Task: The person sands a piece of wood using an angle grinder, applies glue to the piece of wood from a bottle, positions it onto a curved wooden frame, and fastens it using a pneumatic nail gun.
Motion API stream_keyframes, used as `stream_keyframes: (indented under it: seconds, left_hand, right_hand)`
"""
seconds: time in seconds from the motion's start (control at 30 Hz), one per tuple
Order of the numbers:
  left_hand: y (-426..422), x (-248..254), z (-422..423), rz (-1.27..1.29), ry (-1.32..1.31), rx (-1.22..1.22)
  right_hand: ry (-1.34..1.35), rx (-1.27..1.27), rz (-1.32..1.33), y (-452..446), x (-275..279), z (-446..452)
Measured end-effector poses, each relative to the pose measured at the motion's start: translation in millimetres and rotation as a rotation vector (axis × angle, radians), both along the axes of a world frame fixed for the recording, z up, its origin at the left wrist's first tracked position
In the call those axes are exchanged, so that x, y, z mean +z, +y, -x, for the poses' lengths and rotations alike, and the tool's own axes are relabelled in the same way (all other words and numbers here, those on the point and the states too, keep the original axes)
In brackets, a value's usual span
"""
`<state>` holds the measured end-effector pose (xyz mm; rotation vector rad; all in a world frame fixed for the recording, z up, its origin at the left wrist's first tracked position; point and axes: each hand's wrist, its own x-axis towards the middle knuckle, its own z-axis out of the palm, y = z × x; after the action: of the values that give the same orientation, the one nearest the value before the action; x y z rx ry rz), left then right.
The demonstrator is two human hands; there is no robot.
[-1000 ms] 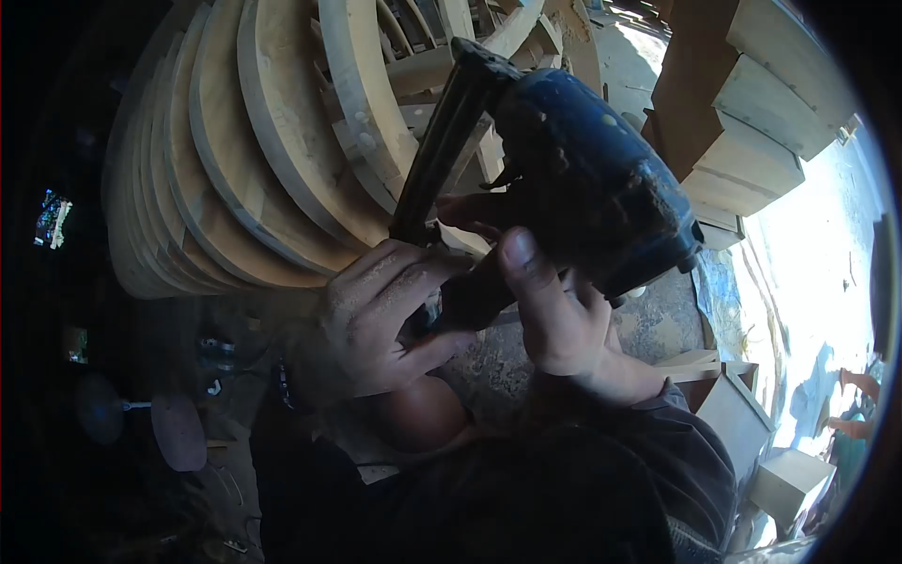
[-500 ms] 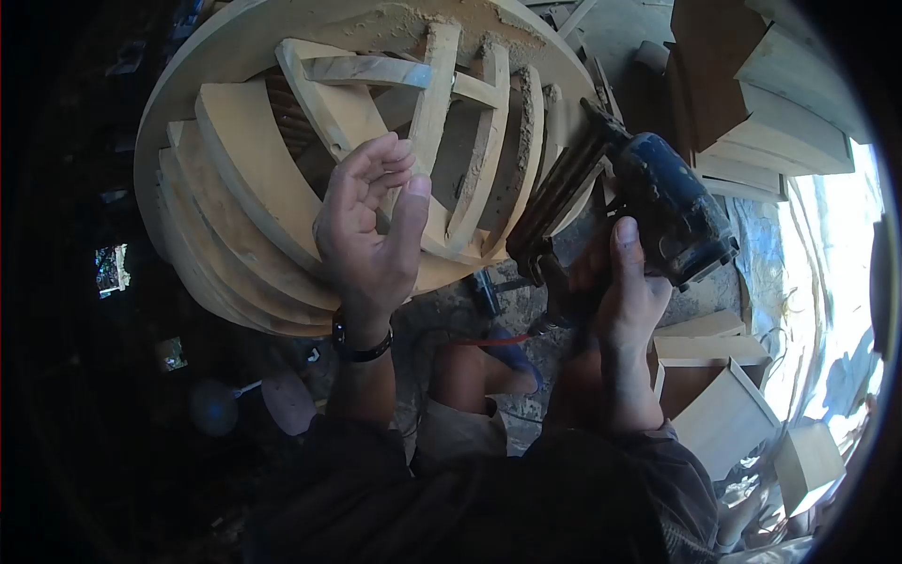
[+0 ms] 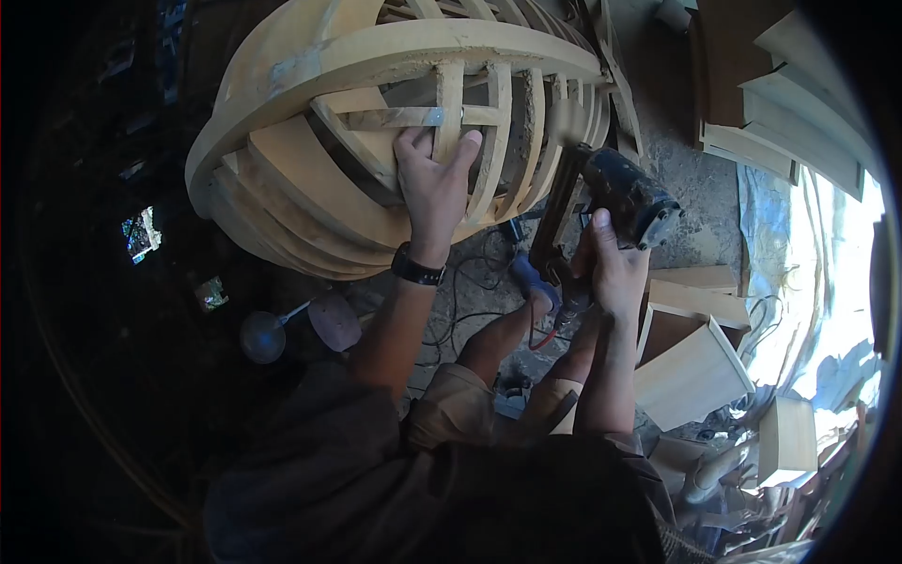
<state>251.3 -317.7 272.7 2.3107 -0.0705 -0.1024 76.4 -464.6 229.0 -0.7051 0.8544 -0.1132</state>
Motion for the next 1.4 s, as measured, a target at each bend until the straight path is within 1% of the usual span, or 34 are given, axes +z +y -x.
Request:
stream_keyframes:
  seconds: [0.07,0.13,0.2,0.23,0.3,0.33,0.37,0.43,0.6,0.67,0.73,0.8,0.9,0.97,1.03,1.07,1.13,1.2,1.3,1.33,1.4]
  left_hand:
    - [-11.3,6.9,-1.0,0.033,0.136,-0.002]
    - [-13.5,9.7,-3.0,-0.013,0.131,0.021]
    - [-15.7,12.8,-4.2,-0.056,0.126,0.04]
    - [-18.3,14.3,-5.8,-0.048,0.137,0.024]
    - [-19.2,11.0,-7.8,-0.042,0.156,0.01]
    - [-20.5,6.6,-9.0,0.006,0.156,0.022]
    - [-20.9,3.0,-9.4,0.053,0.154,0.035]
    - [-20.5,-0.3,-8.1,0.058,0.148,0.036]
    - [-19.1,-2.5,-8.4,0.075,0.147,0.031]
    - [-20.3,-0.7,-7.0,0.07,0.134,0.032]
    - [-19.6,0.2,-7.6,0.062,0.136,0.031]
    - [-20.6,0.6,-7.4,0.057,0.141,0.023]
    - [-19.1,3.6,-7.3,0.013,0.16,0.048]
    - [-20.4,5.0,-8.2,-0.031,0.124,0.002]
    - [-18.9,0.8,-8.6,0.007,0.139,0.02]
    - [-17.5,-1.5,-8.0,0.043,0.153,0.039]
    - [-21.8,3.5,-5.8,0.024,0.129,0.028]
    - [-23.3,4.7,-6.6,0.005,0.104,0.009]
    - [-20.5,3.2,-7.2,-0.026,0.144,0.038]
    - [-21.9,5.5,-6.4,0.014,0.164,0.033]
    - [-25.4,12.6,-6.6,0.053,0.186,0.026]
  right_hand:
    - [-0.135,0.114,0.022,-19.3,19.4,-22.0]
    - [-0.18,0.254,0.025,-36.5,28.7,-44.6]
    - [-0.241,0.411,0.107,-54.7,40.1,-69.7]
    - [-0.232,0.415,0.102,-59.8,38.9,-79.2]
    - [-0.264,0.564,0.212,-65.0,34.1,-94.0]
    - [-0.259,0.568,0.209,-65.6,32.1,-99.1]
    - [-0.284,0.564,0.265,-65.3,30.5,-103.3]
    - [-0.334,0.602,0.328,-68.0,22.7,-111.2]
    - [-0.366,0.707,0.274,-85.4,24.4,-123.2]
    - [-0.379,0.784,0.353,-91.9,23.6,-125.2]
    - [-0.396,0.758,0.344,-91.3,35.1,-127.2]
    - [-0.344,0.773,0.351,-93.3,41.5,-130.1]
    - [-0.33,0.81,0.362,-94.5,30.5,-136.4]
    - [-0.317,0.829,0.375,-97.1,33.8,-136.5]
    - [-0.304,0.845,0.394,-92.7,48.6,-135.5]
    - [-0.332,0.698,0.468,-83.0,64.4,-132.4]
    - [-0.358,0.547,0.535,-81.4,67.0,-130.8]
    - [-0.342,0.767,0.402,-95.5,43.0,-130.7]
    - [-0.299,0.732,0.356,-96.2,22.4,-116.2]
    - [-0.295,0.731,0.356,-94.1,20.5,-109.5]
    - [-0.204,0.528,0.347,-88.4,20.2,-93.9]
